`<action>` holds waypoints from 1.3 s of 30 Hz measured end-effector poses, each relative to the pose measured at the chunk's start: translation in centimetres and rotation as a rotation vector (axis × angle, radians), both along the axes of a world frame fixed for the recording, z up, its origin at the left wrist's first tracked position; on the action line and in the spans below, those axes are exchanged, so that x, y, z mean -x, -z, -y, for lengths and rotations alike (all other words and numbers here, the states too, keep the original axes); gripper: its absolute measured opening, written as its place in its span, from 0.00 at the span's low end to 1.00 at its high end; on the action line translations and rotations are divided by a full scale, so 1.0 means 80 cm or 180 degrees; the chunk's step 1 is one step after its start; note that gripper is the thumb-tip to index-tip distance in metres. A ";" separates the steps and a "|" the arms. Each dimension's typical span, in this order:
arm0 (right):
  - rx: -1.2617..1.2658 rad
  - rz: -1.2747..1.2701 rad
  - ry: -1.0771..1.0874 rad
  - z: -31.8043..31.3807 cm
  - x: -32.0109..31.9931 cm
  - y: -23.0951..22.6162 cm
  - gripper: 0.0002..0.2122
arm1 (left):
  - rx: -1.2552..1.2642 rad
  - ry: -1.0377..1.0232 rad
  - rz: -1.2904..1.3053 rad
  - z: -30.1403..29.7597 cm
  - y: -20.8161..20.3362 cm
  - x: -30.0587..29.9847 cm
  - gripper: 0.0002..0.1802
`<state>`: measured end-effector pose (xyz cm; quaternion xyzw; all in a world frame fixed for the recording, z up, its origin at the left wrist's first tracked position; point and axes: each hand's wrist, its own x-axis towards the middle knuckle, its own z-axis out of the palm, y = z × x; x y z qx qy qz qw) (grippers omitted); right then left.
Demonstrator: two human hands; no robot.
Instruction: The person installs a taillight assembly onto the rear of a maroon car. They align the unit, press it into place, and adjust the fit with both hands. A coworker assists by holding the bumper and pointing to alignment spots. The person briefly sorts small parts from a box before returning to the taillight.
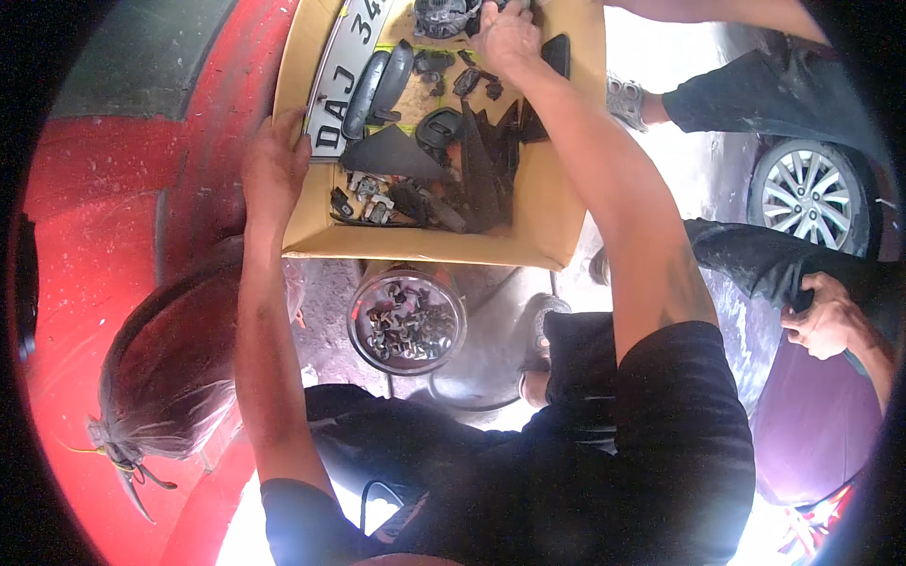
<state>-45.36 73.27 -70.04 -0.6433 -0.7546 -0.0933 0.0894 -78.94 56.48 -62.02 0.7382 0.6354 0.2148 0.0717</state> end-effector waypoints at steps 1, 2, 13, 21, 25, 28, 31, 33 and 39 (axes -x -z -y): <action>0.1030 -0.0673 0.0323 -0.003 0.028 -0.030 0.40 | 0.0035 -0.0037 0.0023 0.002 0.000 0.001 0.20; 0.1216 -0.1006 0.0346 -0.003 0.044 -0.030 0.40 | 0.0068 -0.0035 0.0037 0.003 -0.002 0.001 0.21; 0.1975 -0.4387 -0.0069 -0.070 0.087 -0.003 0.20 | 0.0179 -0.0166 0.0038 0.008 0.008 0.012 0.22; 0.2429 0.0016 -0.1033 0.024 0.038 -0.018 0.18 | -0.0093 0.0130 0.0046 -0.002 0.012 0.003 0.24; 0.2866 0.0515 -0.3126 0.128 0.022 -0.062 0.26 | -0.0123 0.0251 0.0145 -0.006 0.028 0.013 0.25; 0.2844 0.1387 -0.2956 0.147 0.012 -0.093 0.31 | -0.0033 0.0280 -0.0059 -0.010 0.029 0.017 0.24; 0.2646 0.2111 -0.3031 0.136 0.023 -0.118 0.26 | -0.0107 -0.0358 -0.0232 0.011 -0.010 -0.027 0.19; 0.2636 0.2244 -0.3071 0.138 0.036 -0.116 0.27 | -0.0091 -0.0284 0.0272 0.013 0.000 -0.021 0.21; 0.2572 0.1524 -0.3157 0.160 0.037 -0.042 0.31 | -0.0211 0.0121 0.1740 -0.004 0.056 0.004 0.22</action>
